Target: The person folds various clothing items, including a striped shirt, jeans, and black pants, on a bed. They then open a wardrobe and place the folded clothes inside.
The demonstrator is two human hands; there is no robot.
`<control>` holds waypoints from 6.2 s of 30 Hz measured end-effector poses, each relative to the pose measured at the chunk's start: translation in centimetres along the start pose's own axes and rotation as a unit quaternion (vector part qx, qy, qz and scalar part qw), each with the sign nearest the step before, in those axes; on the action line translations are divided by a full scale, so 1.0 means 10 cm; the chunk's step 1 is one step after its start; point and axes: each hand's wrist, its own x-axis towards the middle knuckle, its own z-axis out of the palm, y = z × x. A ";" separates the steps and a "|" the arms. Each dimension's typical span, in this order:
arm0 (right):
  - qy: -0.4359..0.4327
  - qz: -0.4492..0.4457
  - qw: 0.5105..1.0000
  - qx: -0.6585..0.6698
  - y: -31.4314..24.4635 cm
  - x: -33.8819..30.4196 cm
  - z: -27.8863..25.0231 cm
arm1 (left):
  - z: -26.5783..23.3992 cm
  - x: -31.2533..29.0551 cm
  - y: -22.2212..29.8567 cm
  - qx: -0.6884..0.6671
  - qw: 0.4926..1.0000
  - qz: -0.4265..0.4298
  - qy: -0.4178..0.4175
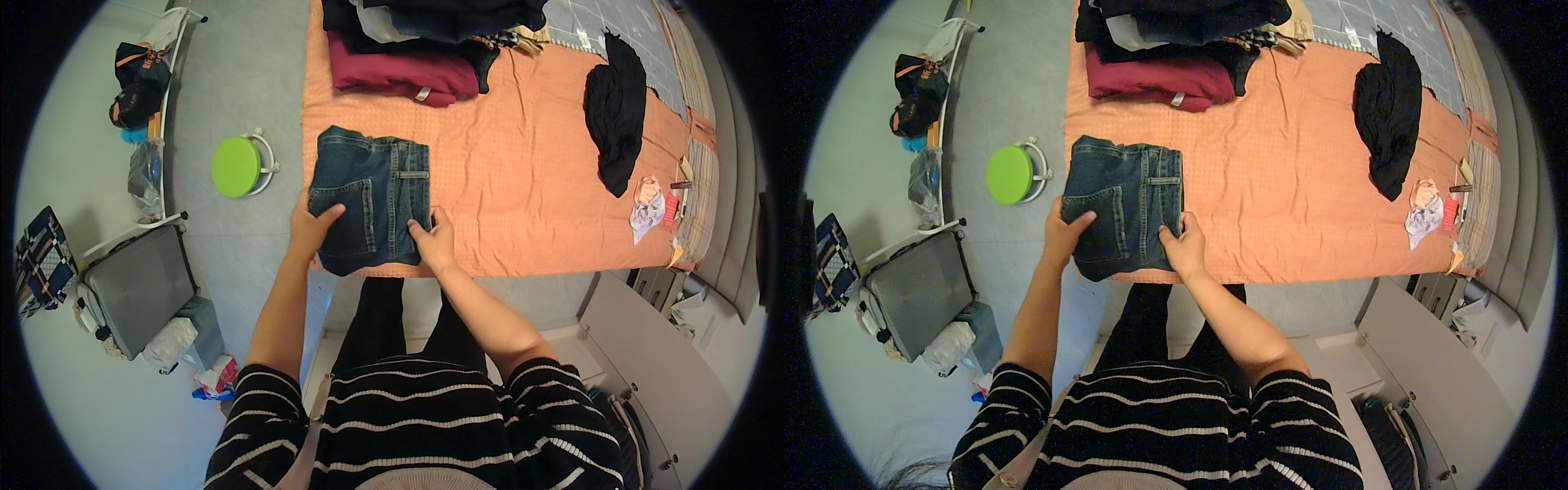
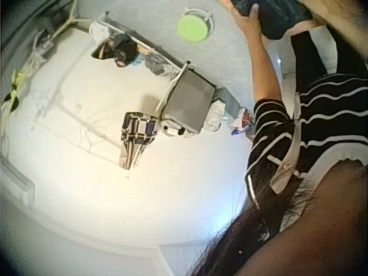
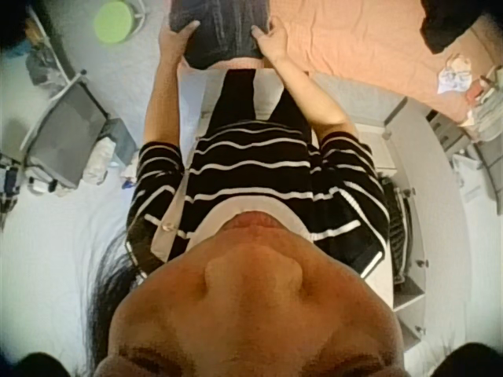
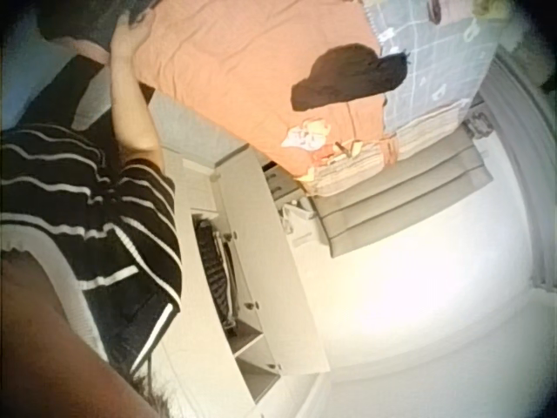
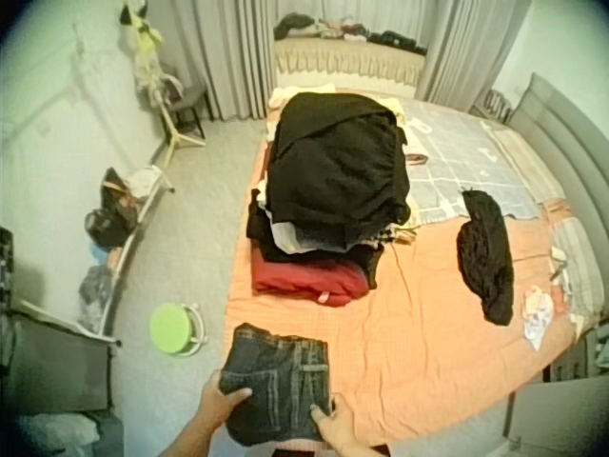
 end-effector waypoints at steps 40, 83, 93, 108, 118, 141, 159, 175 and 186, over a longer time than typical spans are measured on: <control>-0.063 0.120 0.953 0.270 -0.94 -0.13 -2.76 | 2.16 -0.26 1.47 -0.150 0.917 -0.237 -0.285; 0.012 -0.105 0.985 0.137 -1.08 -1.70 -2.96 | 2.96 -1.31 2.99 -0.244 0.812 -0.078 -0.525; 0.027 -0.317 0.948 0.021 -1.81 -1.98 -2.64 | 2.03 -1.75 3.21 -0.248 0.833 0.109 -0.483; -0.075 -0.451 0.889 0.005 -3.02 -1.98 -2.60 | 1.60 -2.24 3.67 -0.255 0.876 0.250 -0.324; -0.031 -0.536 0.843 0.024 -3.53 -2.08 -3.01 | 1.20 -1.96 3.95 -0.204 0.888 0.362 -0.196; -0.563 -0.072 0.823 0.032 -2.12 -2.19 -1.96 | 0.67 -1.42 1.45 -0.464 0.876 0.098 -0.092; 0.050 -0.263 0.860 -0.435 -1.09 1.57 -2.05 | 0.19 -1.58 0.43 -0.484 0.874 -0.047 -0.002; 0.285 -0.336 0.895 0.070 -0.59 0.57 -3.64 | -0.25 -1.46 0.71 -0.575 0.817 -0.003 0.041; 0.232 -0.273 0.802 0.478 -1.54 -0.90 -4.14 | 0.78 -1.22 1.01 0.200 0.887 0.011 -0.416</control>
